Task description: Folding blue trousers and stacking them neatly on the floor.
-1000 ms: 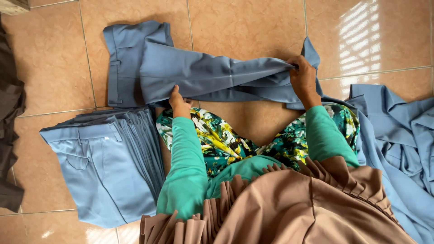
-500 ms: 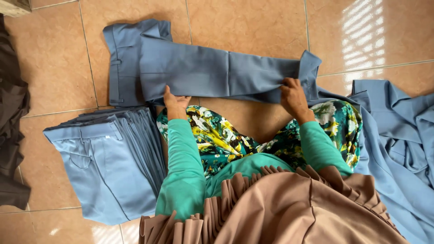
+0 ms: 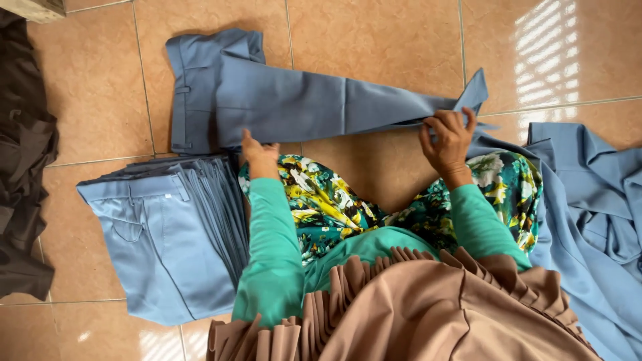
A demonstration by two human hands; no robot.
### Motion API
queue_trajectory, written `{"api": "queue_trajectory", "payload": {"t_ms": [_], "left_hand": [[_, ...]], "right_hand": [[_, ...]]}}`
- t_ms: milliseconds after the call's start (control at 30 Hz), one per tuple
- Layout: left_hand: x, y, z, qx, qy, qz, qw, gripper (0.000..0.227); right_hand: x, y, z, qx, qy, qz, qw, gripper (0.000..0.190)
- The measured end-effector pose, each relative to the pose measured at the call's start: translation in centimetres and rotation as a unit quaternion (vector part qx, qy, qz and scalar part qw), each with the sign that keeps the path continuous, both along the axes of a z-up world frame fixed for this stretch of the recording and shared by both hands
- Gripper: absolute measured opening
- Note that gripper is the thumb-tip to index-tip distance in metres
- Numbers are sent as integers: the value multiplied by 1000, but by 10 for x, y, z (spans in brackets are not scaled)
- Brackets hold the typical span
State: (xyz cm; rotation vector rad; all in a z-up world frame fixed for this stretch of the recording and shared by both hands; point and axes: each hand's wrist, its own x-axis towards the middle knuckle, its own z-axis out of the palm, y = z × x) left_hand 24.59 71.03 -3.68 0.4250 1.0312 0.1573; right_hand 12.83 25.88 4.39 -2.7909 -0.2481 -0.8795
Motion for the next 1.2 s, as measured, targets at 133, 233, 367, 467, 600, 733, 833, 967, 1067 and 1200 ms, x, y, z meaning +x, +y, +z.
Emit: {"api": "queue_trajectory", "payload": {"t_ms": [133,233,367,467,600,733,833,967,1067,1200], "left_hand": [[-42,-73,-12,4,45,-94,995,62],[-75,-120,2,22,14,-223,974,55],[-72,-146,21,175,-72,-449,873,42],[-49,-134,36,577,-33,-552,601,34],[-32,-126,20,632,-36,-627,454,37],[-36,-140,37,677,-94,-652,329,51],[-39,-145,31,689,-111,-654,291,40],[-60,-144,87,796,-257,-472,279,13],[-63,-138,88,808,-238,-442,310,53],[-38,-127,19,819,-196,-456,287,19]], "right_hand": [[-3,-4,33,52,-63,41,996,6],[-16,-21,23,40,-33,50,997,8],[-22,-29,33,31,-9,38,999,6],[-19,-35,29,26,-2,29,999,8],[-14,-41,27,29,-10,25,999,6],[-12,-46,23,21,-7,20,1000,5],[-13,-47,21,23,-1,15,1000,5],[-13,-56,9,20,8,-8,1000,6],[-13,-61,-5,31,0,-8,999,7],[-14,-54,0,17,-9,-2,1000,6]]}}
